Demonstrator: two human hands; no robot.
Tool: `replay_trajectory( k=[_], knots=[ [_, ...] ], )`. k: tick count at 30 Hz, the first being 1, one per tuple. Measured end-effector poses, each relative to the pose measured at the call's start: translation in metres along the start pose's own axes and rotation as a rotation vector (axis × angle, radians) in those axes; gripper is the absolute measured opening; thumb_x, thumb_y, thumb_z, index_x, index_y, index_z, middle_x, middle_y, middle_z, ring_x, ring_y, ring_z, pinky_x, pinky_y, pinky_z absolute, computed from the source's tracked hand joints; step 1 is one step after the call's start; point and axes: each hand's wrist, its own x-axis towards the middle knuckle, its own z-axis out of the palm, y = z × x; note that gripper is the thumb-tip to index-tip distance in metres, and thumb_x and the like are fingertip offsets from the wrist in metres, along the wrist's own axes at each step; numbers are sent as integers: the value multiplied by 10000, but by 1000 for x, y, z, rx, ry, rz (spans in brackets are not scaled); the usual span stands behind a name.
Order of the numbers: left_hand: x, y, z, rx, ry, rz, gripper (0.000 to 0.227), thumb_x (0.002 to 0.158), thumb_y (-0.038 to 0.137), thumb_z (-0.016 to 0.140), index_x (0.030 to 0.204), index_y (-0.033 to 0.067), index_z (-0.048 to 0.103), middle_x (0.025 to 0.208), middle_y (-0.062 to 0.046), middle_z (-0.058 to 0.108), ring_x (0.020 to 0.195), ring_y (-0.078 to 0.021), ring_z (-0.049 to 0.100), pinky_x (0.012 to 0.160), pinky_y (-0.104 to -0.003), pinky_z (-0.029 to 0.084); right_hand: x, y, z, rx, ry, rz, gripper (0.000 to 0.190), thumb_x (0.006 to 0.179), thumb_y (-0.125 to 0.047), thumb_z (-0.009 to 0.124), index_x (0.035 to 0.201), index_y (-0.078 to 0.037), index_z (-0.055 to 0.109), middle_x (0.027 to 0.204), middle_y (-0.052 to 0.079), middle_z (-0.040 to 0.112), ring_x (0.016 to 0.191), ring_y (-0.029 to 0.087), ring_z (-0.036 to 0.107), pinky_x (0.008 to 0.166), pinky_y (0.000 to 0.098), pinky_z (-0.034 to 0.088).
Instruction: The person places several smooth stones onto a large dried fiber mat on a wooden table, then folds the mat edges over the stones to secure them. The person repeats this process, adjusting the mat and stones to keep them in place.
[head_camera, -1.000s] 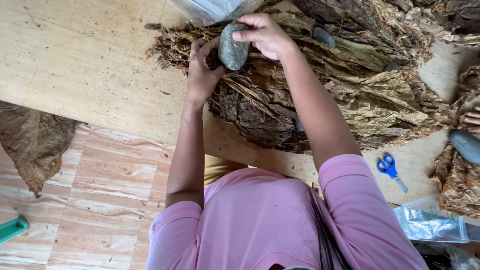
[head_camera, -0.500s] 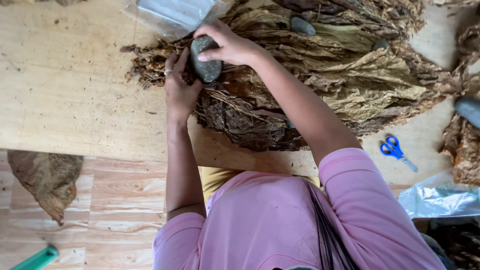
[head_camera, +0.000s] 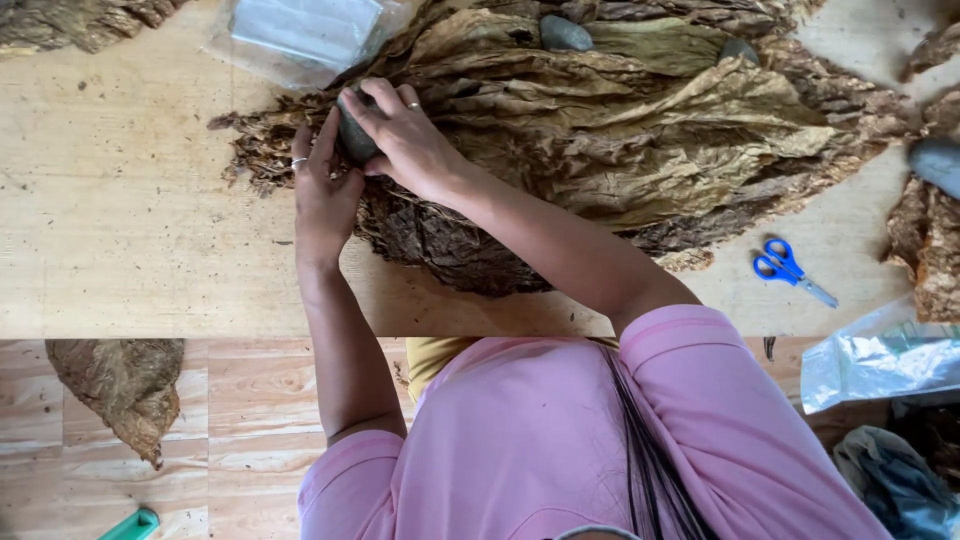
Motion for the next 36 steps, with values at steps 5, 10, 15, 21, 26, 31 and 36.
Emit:
replay_trajectory(
  k=[5,10,15,21,26,31,36],
  knots=[
    [-15,42,2,576,259,280,543,858,-104,641,1367,5,489,1360,-251,328,1278,-408,401,1039,-513,482,-3,-7,-26,-468,-246,-208,806,758,-2,810,1412,1,339,1519,175,180,1402,379,267,1131,560,273],
    [30,56,18,371,127,587,350,886,-155,608,1227,-98,557,1169,-236,569,1111,-341,525,980,-383,460,-50,-5,-94,-790,63,-575,524,914,-172,734,1336,-10,468,1363,196,404,1249,352,433,1062,520,401],
    [107,39,77,325,-158,711,196,927,-48,611,1120,-69,641,1047,-199,675,965,-320,656,863,-384,523,-105,24,-112,-1282,160,-437,806,945,-732,340,1503,-159,240,1506,134,197,1361,333,254,1083,621,327],
    [143,37,123,807,-518,299,566,995,457,544,1250,-47,546,1260,-292,495,1291,-475,240,851,-641,387,-118,25,-100,-1408,-42,-84,793,964,-693,364,1553,-247,76,1579,88,-16,1443,363,70,1097,624,180],
    [142,85,120,513,-696,74,275,968,286,584,1155,103,501,719,14,422,570,-114,401,551,-294,310,-117,15,-99,-1420,-125,-5,792,955,-692,331,1545,-259,29,1563,93,-90,1438,371,20,1099,628,164],
    [167,64,136,326,-663,231,109,918,180,737,885,132,646,819,35,583,733,-67,520,705,-234,428,-118,14,-99,-1401,-120,10,785,953,-697,324,1540,-279,12,1569,58,-93,1444,342,-1,1106,630,137],
    [178,61,145,250,-549,194,112,903,194,731,845,166,639,838,58,615,799,-67,562,775,-279,433,-117,11,-101,-1373,-161,82,775,958,-685,309,1533,-288,-26,1563,39,-135,1435,330,-73,1104,650,113]
  ],
)
